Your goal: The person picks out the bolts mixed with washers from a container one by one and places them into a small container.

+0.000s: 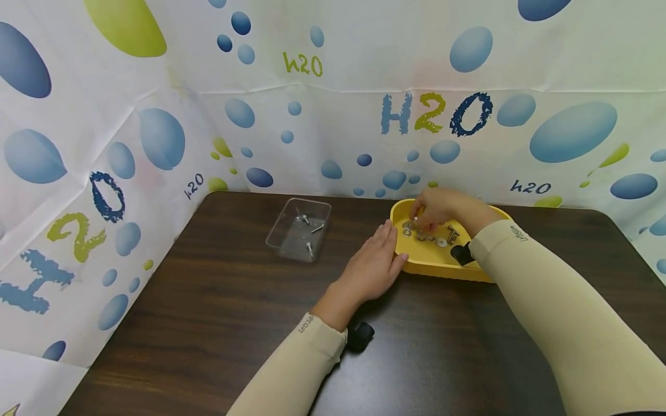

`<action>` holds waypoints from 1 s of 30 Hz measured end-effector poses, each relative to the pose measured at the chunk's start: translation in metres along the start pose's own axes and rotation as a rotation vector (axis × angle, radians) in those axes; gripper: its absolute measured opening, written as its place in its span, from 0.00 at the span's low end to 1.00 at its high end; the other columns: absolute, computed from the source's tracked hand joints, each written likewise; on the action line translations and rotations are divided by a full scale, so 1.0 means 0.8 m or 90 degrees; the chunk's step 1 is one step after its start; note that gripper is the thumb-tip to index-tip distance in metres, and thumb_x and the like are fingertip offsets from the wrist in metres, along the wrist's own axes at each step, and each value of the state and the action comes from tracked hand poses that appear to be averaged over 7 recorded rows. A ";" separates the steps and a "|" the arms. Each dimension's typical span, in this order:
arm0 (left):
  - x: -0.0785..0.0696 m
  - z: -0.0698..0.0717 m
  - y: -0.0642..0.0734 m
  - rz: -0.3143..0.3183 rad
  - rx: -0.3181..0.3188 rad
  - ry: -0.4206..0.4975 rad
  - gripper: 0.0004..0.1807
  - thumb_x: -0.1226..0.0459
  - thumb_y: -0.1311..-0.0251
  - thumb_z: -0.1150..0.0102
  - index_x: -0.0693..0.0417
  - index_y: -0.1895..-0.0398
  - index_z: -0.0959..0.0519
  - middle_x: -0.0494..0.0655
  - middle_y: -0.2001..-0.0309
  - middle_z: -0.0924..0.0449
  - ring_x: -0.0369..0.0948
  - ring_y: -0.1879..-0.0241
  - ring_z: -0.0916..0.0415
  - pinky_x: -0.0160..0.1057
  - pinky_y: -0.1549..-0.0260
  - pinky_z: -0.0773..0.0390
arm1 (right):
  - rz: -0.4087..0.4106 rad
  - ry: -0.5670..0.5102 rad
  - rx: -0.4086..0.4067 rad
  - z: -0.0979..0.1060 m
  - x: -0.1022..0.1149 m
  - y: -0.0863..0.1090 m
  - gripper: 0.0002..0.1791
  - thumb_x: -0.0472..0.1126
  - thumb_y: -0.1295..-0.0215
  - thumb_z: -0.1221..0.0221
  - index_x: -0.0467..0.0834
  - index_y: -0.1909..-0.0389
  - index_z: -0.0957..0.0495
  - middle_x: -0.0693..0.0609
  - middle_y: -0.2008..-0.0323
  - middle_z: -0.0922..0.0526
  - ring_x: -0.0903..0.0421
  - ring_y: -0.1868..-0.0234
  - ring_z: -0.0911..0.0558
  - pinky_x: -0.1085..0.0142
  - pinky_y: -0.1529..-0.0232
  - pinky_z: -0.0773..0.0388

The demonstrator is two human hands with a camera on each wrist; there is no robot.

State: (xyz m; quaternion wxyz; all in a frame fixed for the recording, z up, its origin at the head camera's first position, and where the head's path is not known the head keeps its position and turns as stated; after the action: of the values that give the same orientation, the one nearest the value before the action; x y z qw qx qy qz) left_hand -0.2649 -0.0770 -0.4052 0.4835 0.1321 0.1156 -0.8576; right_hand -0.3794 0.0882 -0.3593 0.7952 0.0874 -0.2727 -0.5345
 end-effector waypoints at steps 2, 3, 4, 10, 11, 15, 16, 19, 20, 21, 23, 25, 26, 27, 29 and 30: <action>-0.001 0.000 0.000 -0.001 0.001 0.001 0.37 0.46 0.24 0.65 0.58 0.21 0.54 0.51 0.20 0.62 0.44 0.21 0.60 0.44 0.25 0.50 | 0.002 -0.005 -0.001 0.000 -0.001 0.000 0.17 0.40 0.37 0.39 0.41 0.48 0.19 0.50 0.67 0.13 0.55 0.67 0.13 0.61 0.60 0.17; -0.001 0.000 0.000 -0.001 0.002 0.002 0.37 0.46 0.24 0.65 0.58 0.21 0.54 0.51 0.20 0.62 0.44 0.21 0.60 0.44 0.25 0.50 | 0.000 -0.009 -0.003 -0.001 -0.001 0.000 0.16 0.40 0.38 0.39 0.41 0.49 0.19 0.50 0.68 0.13 0.55 0.67 0.13 0.61 0.61 0.18; -0.001 -0.001 0.000 -0.001 0.004 0.004 0.37 0.46 0.24 0.65 0.58 0.21 0.54 0.51 0.20 0.62 0.44 0.21 0.61 0.44 0.25 0.50 | 0.000 -0.012 -0.005 -0.001 -0.001 0.000 0.15 0.40 0.38 0.38 0.41 0.51 0.19 0.50 0.68 0.13 0.55 0.68 0.14 0.61 0.61 0.18; 0.000 -0.002 0.000 0.003 0.006 0.002 0.37 0.46 0.24 0.65 0.57 0.21 0.55 0.50 0.20 0.63 0.43 0.21 0.62 0.43 0.25 0.52 | 0.004 -0.012 -0.031 -0.001 0.000 -0.001 0.09 0.41 0.40 0.35 0.42 0.63 0.21 0.51 0.71 0.14 0.54 0.69 0.17 0.64 0.66 0.23; 0.000 -0.002 0.001 0.003 0.005 0.000 0.37 0.46 0.24 0.65 0.57 0.21 0.55 0.50 0.20 0.62 0.43 0.21 0.62 0.43 0.25 0.52 | 0.008 -0.011 -0.035 -0.001 0.000 -0.001 0.09 0.42 0.41 0.34 0.42 0.65 0.21 0.50 0.72 0.14 0.54 0.69 0.18 0.64 0.67 0.24; 0.000 -0.002 0.001 0.004 0.002 0.001 0.38 0.46 0.24 0.65 0.57 0.21 0.55 0.50 0.20 0.62 0.43 0.21 0.62 0.43 0.25 0.52 | 0.016 -0.013 -0.045 0.002 0.006 0.001 0.10 0.42 0.43 0.32 0.43 0.68 0.23 0.50 0.73 0.15 0.54 0.70 0.19 0.65 0.68 0.25; 0.000 -0.002 0.001 0.005 0.001 0.001 0.38 0.46 0.24 0.65 0.57 0.21 0.54 0.50 0.20 0.62 0.42 0.21 0.62 0.43 0.25 0.52 | 0.020 -0.013 -0.047 0.003 0.008 0.001 0.10 0.42 0.43 0.32 0.43 0.68 0.22 0.50 0.72 0.16 0.54 0.70 0.19 0.65 0.67 0.24; 0.001 -0.001 0.001 0.007 0.000 0.003 0.38 0.46 0.24 0.65 0.57 0.21 0.55 0.50 0.20 0.62 0.42 0.21 0.62 0.43 0.25 0.52 | 0.026 -0.012 -0.048 0.005 0.014 0.003 0.09 0.40 0.43 0.31 0.41 0.66 0.20 0.49 0.71 0.16 0.54 0.69 0.20 0.64 0.65 0.22; 0.001 -0.001 0.001 0.007 0.000 0.005 0.38 0.46 0.24 0.64 0.57 0.21 0.55 0.50 0.20 0.62 0.42 0.21 0.62 0.43 0.25 0.52 | 0.025 -0.015 -0.046 0.006 0.016 0.003 0.09 0.40 0.43 0.31 0.41 0.64 0.19 0.49 0.70 0.16 0.54 0.68 0.20 0.64 0.65 0.21; 0.001 0.000 0.001 0.008 -0.001 0.007 0.38 0.46 0.24 0.64 0.57 0.21 0.55 0.50 0.20 0.62 0.42 0.21 0.62 0.43 0.25 0.52 | 0.025 -0.018 -0.044 0.006 0.018 0.004 0.10 0.39 0.43 0.32 0.40 0.62 0.18 0.49 0.69 0.16 0.54 0.68 0.20 0.64 0.64 0.20; 0.001 0.001 0.001 0.008 -0.001 0.011 0.38 0.46 0.24 0.64 0.57 0.21 0.55 0.50 0.20 0.62 0.42 0.21 0.62 0.43 0.25 0.52 | 0.028 -0.024 -0.040 0.007 0.021 0.005 0.11 0.36 0.42 0.33 0.38 0.58 0.17 0.48 0.67 0.16 0.53 0.68 0.19 0.64 0.64 0.18; 0.001 0.001 0.001 0.008 -0.001 0.013 0.38 0.46 0.24 0.64 0.57 0.21 0.55 0.50 0.20 0.62 0.42 0.21 0.62 0.43 0.25 0.53 | 0.025 -0.029 -0.043 0.008 0.024 0.006 0.13 0.35 0.42 0.33 0.37 0.55 0.17 0.48 0.66 0.15 0.53 0.68 0.19 0.64 0.63 0.17; 0.001 0.001 0.001 0.008 -0.001 0.015 0.38 0.46 0.24 0.64 0.57 0.21 0.55 0.50 0.20 0.62 0.42 0.21 0.62 0.43 0.25 0.53 | 0.025 -0.028 -0.047 0.009 0.025 0.006 0.13 0.34 0.42 0.33 0.37 0.55 0.17 0.48 0.66 0.15 0.53 0.68 0.19 0.65 0.63 0.17; 0.001 0.001 0.001 0.008 -0.002 0.015 0.38 0.46 0.24 0.64 0.57 0.21 0.55 0.50 0.20 0.61 0.42 0.21 0.62 0.43 0.25 0.53 | 0.029 -0.024 -0.054 0.009 0.026 0.007 0.13 0.34 0.42 0.34 0.37 0.55 0.16 0.48 0.65 0.15 0.53 0.68 0.19 0.65 0.63 0.17; 0.001 0.001 0.000 0.007 -0.002 0.015 0.38 0.46 0.24 0.64 0.57 0.21 0.55 0.50 0.20 0.61 0.43 0.21 0.62 0.43 0.25 0.52 | 0.033 -0.010 -0.070 0.011 0.028 0.008 0.12 0.33 0.43 0.33 0.38 0.56 0.16 0.48 0.66 0.15 0.53 0.68 0.20 0.65 0.62 0.18; 0.000 0.000 0.000 0.006 -0.002 0.014 0.38 0.46 0.24 0.64 0.57 0.21 0.55 0.50 0.20 0.61 0.43 0.21 0.62 0.43 0.25 0.52 | 0.034 -0.003 -0.079 0.011 0.029 0.009 0.12 0.33 0.43 0.33 0.38 0.58 0.15 0.49 0.66 0.15 0.54 0.67 0.20 0.65 0.61 0.18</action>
State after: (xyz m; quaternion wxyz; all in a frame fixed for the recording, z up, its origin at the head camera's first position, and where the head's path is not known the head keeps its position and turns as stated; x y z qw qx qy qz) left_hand -0.2650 -0.0775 -0.4051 0.4868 0.1411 0.1219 -0.8534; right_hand -0.3716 0.0718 -0.3408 0.8125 0.0292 -0.2431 -0.5290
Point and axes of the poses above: each hand's wrist, its own y-axis away from the middle knuckle, its own z-axis out of the back of the hand, x = y × z, the point moved 4 cm from there along -y, towards the middle knuckle
